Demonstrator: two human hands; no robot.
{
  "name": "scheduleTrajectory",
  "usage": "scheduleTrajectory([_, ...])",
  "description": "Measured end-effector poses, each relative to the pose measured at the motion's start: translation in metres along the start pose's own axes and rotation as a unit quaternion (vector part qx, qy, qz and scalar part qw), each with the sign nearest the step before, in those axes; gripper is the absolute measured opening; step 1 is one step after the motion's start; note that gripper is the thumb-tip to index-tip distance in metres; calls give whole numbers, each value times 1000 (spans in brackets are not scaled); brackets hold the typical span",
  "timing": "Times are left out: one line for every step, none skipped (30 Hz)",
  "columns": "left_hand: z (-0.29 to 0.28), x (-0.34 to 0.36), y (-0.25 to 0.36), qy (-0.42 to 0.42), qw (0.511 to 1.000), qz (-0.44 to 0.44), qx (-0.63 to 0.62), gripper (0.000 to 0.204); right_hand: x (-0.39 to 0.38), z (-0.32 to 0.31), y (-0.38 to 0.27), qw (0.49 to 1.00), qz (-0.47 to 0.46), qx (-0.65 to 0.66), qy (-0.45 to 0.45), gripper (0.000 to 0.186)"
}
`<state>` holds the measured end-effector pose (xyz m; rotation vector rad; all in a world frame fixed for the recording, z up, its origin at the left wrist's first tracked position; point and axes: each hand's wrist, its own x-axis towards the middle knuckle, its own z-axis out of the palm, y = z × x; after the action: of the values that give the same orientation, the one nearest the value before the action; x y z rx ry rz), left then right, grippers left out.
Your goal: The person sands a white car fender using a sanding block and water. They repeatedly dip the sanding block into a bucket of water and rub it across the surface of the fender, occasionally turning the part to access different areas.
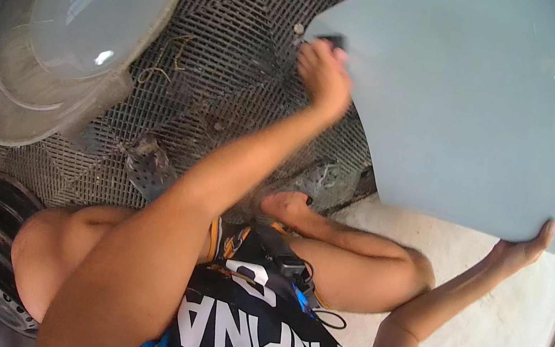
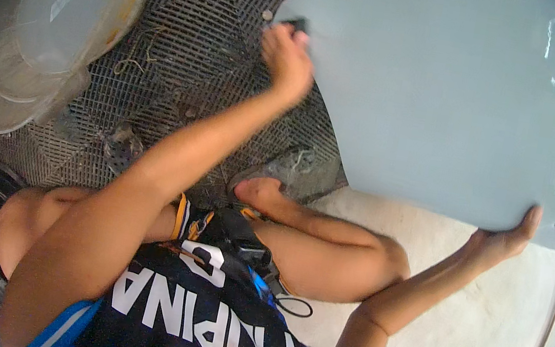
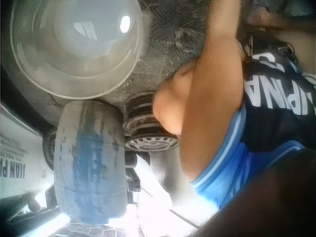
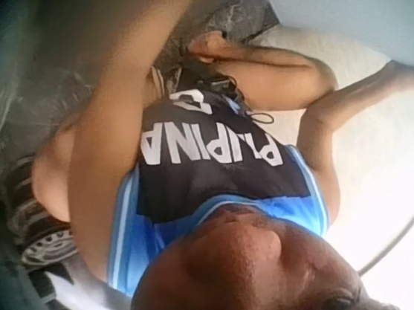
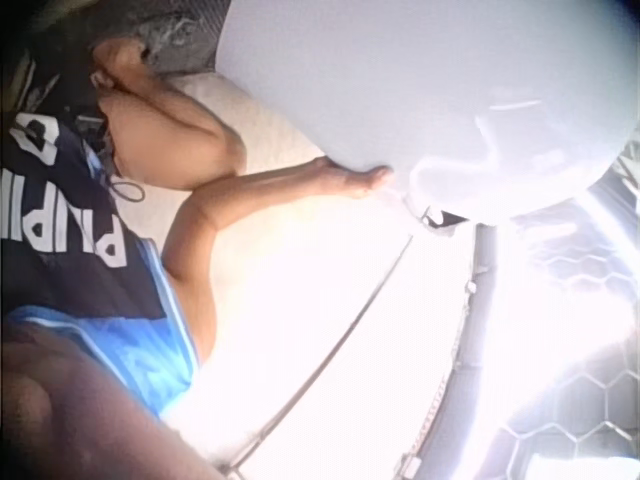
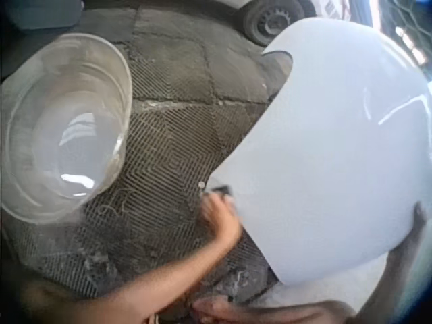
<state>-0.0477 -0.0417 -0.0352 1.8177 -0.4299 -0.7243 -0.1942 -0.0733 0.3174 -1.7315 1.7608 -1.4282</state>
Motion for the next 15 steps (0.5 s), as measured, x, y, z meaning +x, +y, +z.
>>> scheduleTrajectory([3, -16, 8, 11, 997, 72, -4, 30, -1, 0, 0, 1000, 0, 9, 4, 67])
scheduleTrajectory([6, -35, 15, 41, 985, 167, -15, 34, -1, 0, -1, 1000, 1, 11, 9, 67])
scheduleTrajectory([0, -41, 18, -13, 986, 164, -25, 36, -1, 0, 0, 1000, -4, 14, 1, 68])
scheduleTrajectory([-5, -45, 21, -63, 980, 183, -35, 38, 0, -1, 0, 1000, 3, 7, 8, 67])
scheduleTrajectory([-10, -44, 22, -131, 969, 205, -38, 40, 1, -1, 0, 1000, 5, 4, 8, 67])
scheduleTrajectory([1, -29, 4, -110, 989, 102, -4, 33, 1, -1, 0, 1000, 7, 0, 10, 67])
scheduleTrajectory([5, -10, -3, -25, 999, -42, 17, 24, 2, -1, 1, 1000, 8, -3, 15, 67])
scheduleTrajectory([26, 4, -32, -2, 993, -106, -48, 17, 3, -2, 1, 1000, 7, -6, 18, 67])
scheduleTrajectory([16, 1, -19, -22, 997, -74, -28, 20, 4, -3, 2, 1000, 2, 2, 26, 67])
scheduleTrajectory([1, -3, 3, -26, 999, -24, -8, 23, 6, -2, 3, 1000, 3, 6, 13, 67])
scheduleTrajectory([-1, -20, 23, -44, 999, 23, -18, 26, 6, -4, 2, 1000, 7, 9, 19, 67])
scheduleTrajectory([4, -42, 31, -15, 989, 146, -16, 26, 6, -5, 2, 1000, 8, 8, 17, 67])
scheduleTrajectory([-1, -47, 37, -13, 981, 184, -59, 27, 6, -6, 2, 1000, 10, 6, 11, 68])
scheduleTrajectory([-6, -49, 41, -25, 964, 245, -102, 27, 6, -7, 2, 1000, 13, 8, 1, 69])
scheduleTrajectory([-1, -36, 31, -37, 985, 162, -47, 26, 6, -7, 2, 1000, 20, 19, 8, 70])
